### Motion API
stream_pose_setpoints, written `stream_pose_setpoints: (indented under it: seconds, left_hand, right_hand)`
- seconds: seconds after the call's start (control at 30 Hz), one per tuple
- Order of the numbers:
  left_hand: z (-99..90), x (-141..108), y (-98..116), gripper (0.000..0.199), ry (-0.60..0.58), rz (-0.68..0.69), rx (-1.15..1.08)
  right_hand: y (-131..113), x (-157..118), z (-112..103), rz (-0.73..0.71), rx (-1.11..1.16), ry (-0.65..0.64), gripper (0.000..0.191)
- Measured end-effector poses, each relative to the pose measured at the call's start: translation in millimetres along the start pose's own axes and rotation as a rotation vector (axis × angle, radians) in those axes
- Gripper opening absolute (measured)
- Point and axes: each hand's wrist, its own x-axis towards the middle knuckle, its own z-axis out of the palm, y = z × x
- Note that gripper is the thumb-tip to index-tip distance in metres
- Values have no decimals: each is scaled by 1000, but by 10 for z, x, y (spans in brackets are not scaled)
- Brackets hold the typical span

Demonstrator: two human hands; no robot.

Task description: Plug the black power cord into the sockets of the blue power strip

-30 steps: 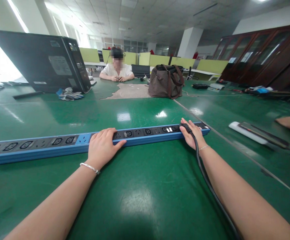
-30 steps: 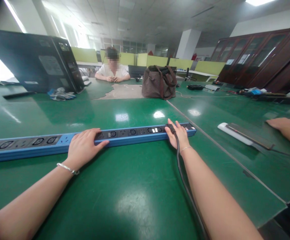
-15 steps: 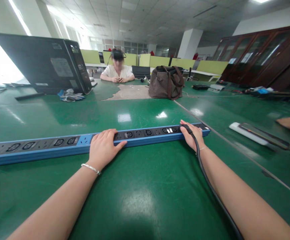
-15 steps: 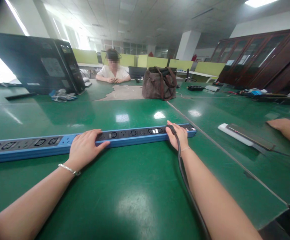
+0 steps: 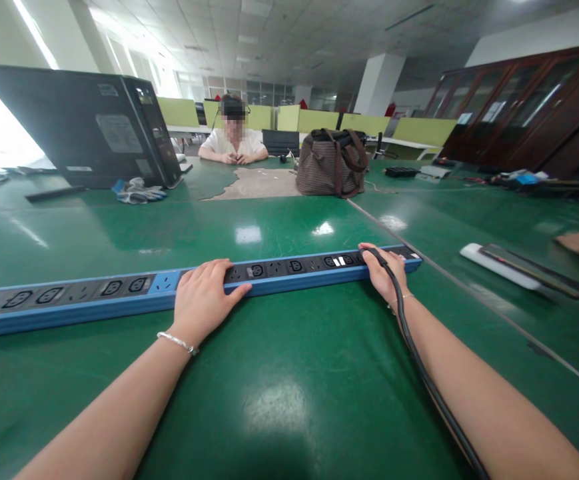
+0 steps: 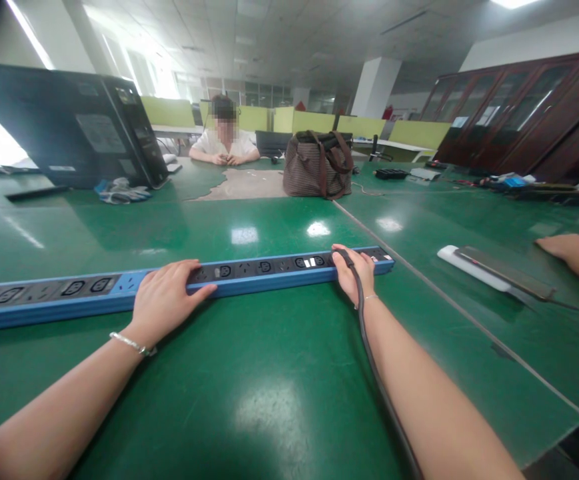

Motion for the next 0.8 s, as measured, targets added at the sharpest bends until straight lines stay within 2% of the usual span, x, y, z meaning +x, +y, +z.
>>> stream_pose_setpoints:
  seconds: [0.1,0.17,0.2,0.3,0.33,0.43,0.53,0.8]
  left_hand:
    - [-4,0,2,52,-1,5,13]
    - [-8,-2,5,54,-7,1,15]
    - [-10,-2,6,54,-9,-1,15]
    - [-11,-1,8,54,-14,-5,12]
    - [-10,1,7,54,-17,-6,11]
    - [-5,7,2,55,-25,-15,9]
    - [-3,12,-3,56,-33,-22,10]
    - [-6,8,3,56,-29,-17,19]
  right_hand:
    - [-8,8,23,5,50,9,32]
    - [-7,58,10,24,193,84,32]
    - [3,96,-11,55,309,170,34]
    - [94,209,-135,220,659,533,41]
    - [140,229,-186,235,693,581,40]
    - [262,212,-308,281,686,553,38]
    - [304,151,-323,302,627,489,41]
    - [417,137,-163,72,338,177,44]
